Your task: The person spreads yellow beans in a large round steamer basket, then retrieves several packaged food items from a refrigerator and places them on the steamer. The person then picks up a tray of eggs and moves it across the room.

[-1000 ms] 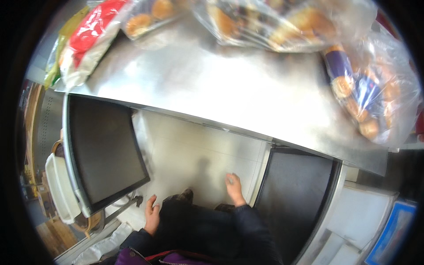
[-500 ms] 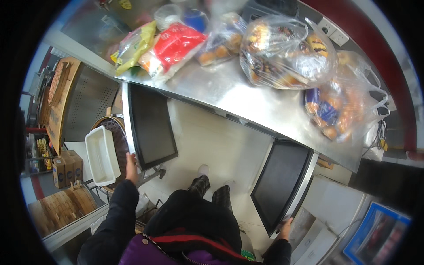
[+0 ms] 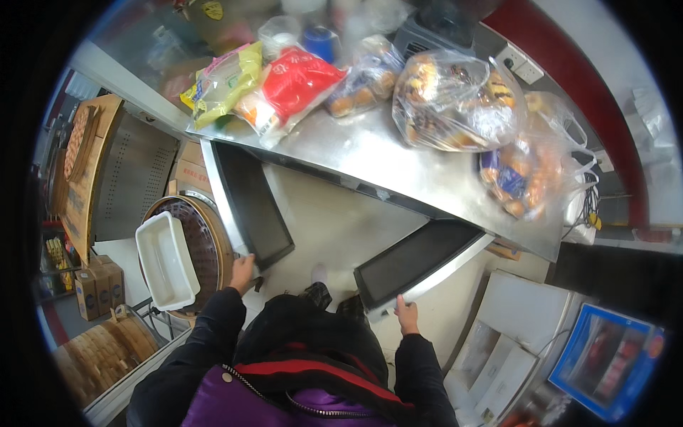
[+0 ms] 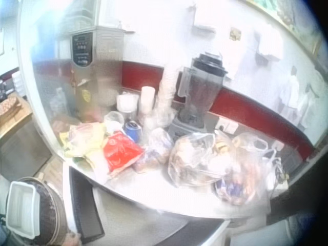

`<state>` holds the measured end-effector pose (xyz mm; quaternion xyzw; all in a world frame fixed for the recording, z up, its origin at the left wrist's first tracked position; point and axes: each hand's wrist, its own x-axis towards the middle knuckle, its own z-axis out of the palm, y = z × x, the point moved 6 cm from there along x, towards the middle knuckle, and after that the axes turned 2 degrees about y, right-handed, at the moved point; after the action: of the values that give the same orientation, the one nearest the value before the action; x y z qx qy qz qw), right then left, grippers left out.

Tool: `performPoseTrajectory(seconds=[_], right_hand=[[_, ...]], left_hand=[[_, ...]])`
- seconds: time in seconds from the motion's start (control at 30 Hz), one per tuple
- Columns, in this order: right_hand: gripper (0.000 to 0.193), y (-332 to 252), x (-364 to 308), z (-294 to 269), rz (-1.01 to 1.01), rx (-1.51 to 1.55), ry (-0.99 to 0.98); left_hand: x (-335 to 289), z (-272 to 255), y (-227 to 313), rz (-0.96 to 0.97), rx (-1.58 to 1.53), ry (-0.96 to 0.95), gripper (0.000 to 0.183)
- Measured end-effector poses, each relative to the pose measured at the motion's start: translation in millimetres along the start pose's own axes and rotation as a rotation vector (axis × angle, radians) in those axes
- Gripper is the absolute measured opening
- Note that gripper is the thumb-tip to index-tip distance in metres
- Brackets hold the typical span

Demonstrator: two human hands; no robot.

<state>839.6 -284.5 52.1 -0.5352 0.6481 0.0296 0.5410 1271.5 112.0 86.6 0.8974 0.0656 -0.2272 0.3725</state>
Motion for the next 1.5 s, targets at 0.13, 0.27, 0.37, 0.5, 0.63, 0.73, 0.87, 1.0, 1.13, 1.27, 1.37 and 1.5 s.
performPoseTrajectory(seconds=[0.13, 0.27, 0.37, 0.5, 0.63, 0.73, 0.87, 1.0, 1.13, 1.27, 1.37, 1.5], right_hand=[[0.068, -81.3, 33.3, 69.8, -0.132, 0.028, -0.103], [0.072, -163.3, 54.4, 113.9, -0.128, 0.114, -0.108], [0.08, -214.2, 58.4, 133.1, -0.079, 0.173, -0.202], [0.071, -261.4, 82.8, 140.8, -0.201, 0.223, -0.253], [0.058, -277.9, 154.4, 153.9, -0.4, -0.18, -0.123], [0.051, -261.9, 194.3, 151.2, -0.414, -0.28, -0.004], [0.054, -260.9, 187.1, 145.6, -0.582, -0.425, -0.088], [0.033, -263.6, 145.9, 144.6, -0.153, -0.332, -0.517], [0.03, -264.3, 87.2, 174.0, -0.074, -0.686, -0.791], [0.029, -239.4, 24.9, 237.7, -0.087, -0.949, -0.978], [0.032, -231.5, -29.7, 307.8, -0.267, -1.023, -1.125], [0.036, -216.2, -113.6, 416.4, -0.406, -1.052, -1.195]], left_hand=[[-8.1, 53.5, 64.9, 0.433, 0.087, -0.024, 0.032], [1.7, 100.0, 132.5, 0.447, -0.146, 0.023, 0.025], [16.0, 136.0, 180.7, 0.338, -0.237, -0.072, 0.035], [57.6, 165.0, 219.8, 0.164, -0.486, -0.119, 0.039], [91.6, 199.9, 233.8, -0.022, -0.752, -0.111, 0.039], [111.4, 226.6, 242.8, -0.081, -0.854, -0.089, 0.043], [115.5, 237.8, 243.7, -0.1, -0.869, -0.211, 0.048], [88.0, 204.3, 236.1, 0.084, -0.794, -0.119, 0.054], [26.6, 141.9, 169.1, -0.127, -0.482, 0.203, 0.06], [-77.8, 79.1, 21.9, -0.738, -1.12, 0.341, 0.062], [-170.7, 24.9, -88.5, -0.944, -0.968, 0.686, 0.058], [-258.1, -4.2, -176.8, -0.95, -1.081, 0.9, 0.069]])
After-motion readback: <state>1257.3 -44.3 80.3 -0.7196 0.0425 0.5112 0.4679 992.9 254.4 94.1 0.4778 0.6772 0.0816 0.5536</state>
